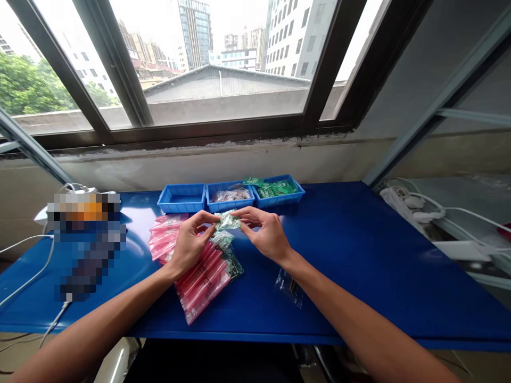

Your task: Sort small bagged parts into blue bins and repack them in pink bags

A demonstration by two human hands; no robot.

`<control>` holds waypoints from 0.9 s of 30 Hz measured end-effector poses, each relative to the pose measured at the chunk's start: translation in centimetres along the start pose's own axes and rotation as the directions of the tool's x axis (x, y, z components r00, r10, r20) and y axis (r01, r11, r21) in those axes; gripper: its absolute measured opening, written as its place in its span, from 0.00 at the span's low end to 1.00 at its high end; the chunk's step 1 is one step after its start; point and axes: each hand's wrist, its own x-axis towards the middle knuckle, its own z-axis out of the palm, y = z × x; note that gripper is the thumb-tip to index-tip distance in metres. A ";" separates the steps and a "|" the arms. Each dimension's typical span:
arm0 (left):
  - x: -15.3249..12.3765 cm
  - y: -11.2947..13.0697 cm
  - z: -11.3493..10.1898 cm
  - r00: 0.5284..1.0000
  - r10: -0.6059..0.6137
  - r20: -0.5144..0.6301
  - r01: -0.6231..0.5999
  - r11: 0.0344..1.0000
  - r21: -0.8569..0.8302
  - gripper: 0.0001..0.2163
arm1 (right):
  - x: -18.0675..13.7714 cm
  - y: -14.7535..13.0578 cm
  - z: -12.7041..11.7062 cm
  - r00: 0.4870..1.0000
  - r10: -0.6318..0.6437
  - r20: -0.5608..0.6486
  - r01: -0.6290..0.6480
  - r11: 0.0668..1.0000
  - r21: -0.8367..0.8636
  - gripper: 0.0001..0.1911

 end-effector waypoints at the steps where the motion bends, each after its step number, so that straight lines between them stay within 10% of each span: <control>1: 0.0 0.0 0.0 1.000 0.000 0.002 0.000 1.000 -0.003 0.07 | 0.0 -0.1 0.0 1.000 -0.004 0.001 0.004 1.000 0.004 0.12; 9: 0.0 0.2 -0.1 0.982 -0.144 0.124 0.163 0.975 -0.154 0.19 | 0.6 -0.7 -0.4 0.939 0.199 0.282 -0.275 0.925 0.263 0.23; 17: 0.2 0.0 -0.1 0.984 -0.141 0.110 0.160 0.967 -0.198 0.16 | 2.1 0.7 -2.3 0.891 0.430 -0.146 -0.270 0.760 0.591 0.20; 23: 0.2 -0.1 0.0 0.989 -0.126 0.077 0.139 0.972 -0.187 0.15 | 0.8 0.5 -0.7 0.967 0.194 0.166 -0.193 0.981 -0.022 0.18; 27: 0.3 -0.3 0.0 0.989 -0.115 0.093 0.131 0.974 -0.188 0.15 | -0.1 1.0 1.0 0.967 0.106 0.233 -0.012 0.927 -0.374 0.16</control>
